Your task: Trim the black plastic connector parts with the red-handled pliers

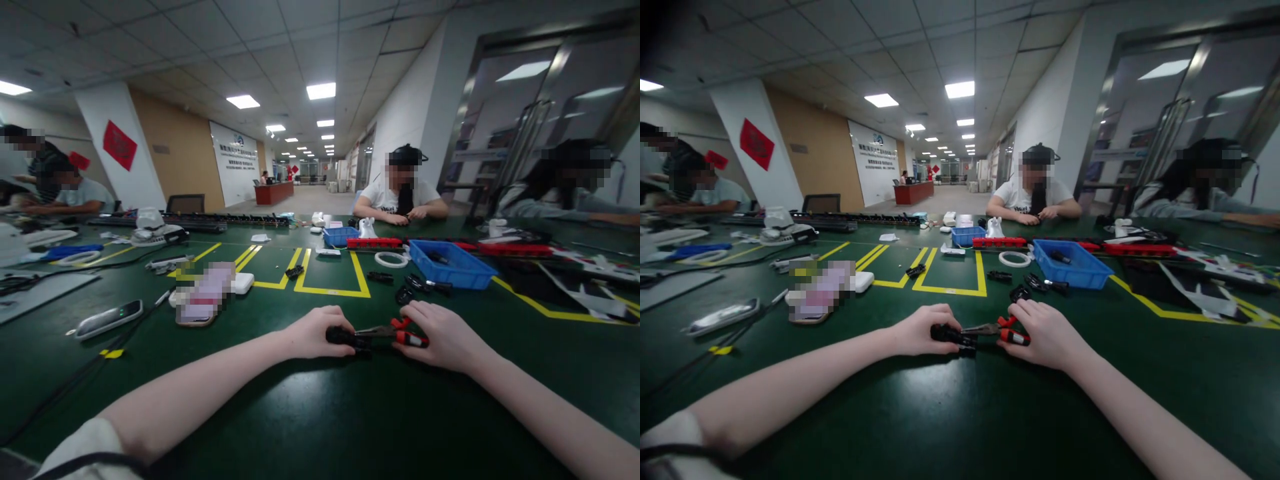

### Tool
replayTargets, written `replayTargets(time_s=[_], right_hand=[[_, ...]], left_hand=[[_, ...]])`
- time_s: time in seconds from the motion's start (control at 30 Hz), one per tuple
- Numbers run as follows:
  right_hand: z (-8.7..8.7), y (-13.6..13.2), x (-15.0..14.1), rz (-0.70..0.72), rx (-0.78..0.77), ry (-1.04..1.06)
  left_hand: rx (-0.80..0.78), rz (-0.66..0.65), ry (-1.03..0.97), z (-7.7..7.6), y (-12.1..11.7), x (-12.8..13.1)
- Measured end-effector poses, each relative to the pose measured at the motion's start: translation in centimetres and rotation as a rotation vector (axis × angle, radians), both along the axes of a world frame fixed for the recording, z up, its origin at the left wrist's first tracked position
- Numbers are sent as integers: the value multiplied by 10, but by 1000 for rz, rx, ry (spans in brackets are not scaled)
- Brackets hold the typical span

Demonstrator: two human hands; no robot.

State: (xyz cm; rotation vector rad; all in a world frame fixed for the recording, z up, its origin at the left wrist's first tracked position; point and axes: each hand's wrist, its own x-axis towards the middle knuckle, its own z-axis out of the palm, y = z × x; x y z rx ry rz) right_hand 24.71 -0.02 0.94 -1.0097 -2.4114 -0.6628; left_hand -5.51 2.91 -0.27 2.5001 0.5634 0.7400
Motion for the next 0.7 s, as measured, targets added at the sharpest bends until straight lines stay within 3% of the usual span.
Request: replayTargets(time_s=[0.7], right_hand=[[-2,-4,-10,-79,-37,-14]], left_hand=[[-23,72,-36,-8,6,0]])
